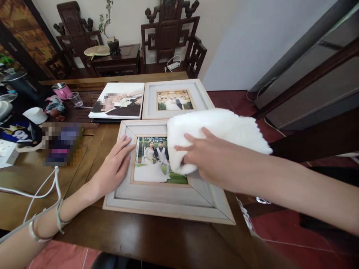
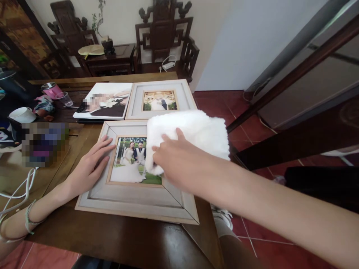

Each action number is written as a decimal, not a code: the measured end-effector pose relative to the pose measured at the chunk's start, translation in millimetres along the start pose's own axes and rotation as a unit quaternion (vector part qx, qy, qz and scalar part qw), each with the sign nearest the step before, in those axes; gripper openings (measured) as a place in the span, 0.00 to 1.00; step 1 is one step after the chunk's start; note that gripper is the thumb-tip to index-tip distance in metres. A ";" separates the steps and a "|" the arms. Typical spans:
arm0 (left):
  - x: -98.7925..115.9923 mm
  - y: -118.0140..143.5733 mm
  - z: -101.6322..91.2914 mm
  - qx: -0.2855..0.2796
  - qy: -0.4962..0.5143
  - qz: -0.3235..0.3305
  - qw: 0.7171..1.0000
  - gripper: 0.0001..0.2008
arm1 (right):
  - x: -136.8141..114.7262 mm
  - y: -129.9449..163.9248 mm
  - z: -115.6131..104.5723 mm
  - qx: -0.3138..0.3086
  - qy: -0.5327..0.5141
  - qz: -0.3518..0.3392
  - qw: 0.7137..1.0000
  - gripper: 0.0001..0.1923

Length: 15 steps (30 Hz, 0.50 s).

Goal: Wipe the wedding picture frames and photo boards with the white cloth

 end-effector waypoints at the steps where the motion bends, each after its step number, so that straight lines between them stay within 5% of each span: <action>1: 0.1 0.0 0.2 0.000 -0.001 -0.002 1.000 0.20 | -7.9 5.4 4.0 -0.053 0.000 -0.013 0.998 0.17; 3: 0.3 0.0 0.5 0.001 -0.004 -0.004 1.000 0.20 | -24.3 18.0 12.1 -0.117 -0.008 -0.030 0.993 0.17; 8: 0.7 0.0 0.6 0.005 -0.004 0.004 1.000 0.19 | -47.4 37.4 31.3 -0.050 -0.056 -0.034 0.997 0.10; 15: -0.2 0.6 0.3 0.001 0.002 0.015 1.000 0.19 | -26.4 18.3 22.1 -0.098 -0.035 -0.020 0.994 0.23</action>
Point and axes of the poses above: each hand's wrist, its own y-axis away from the middle knuckle, its own z-axis out of the palm, x = y × z, the point moved 5 cm from there along -y, towards the middle knuckle, and after that the axes turned 3 degrees about z, right-handed, at the moved point
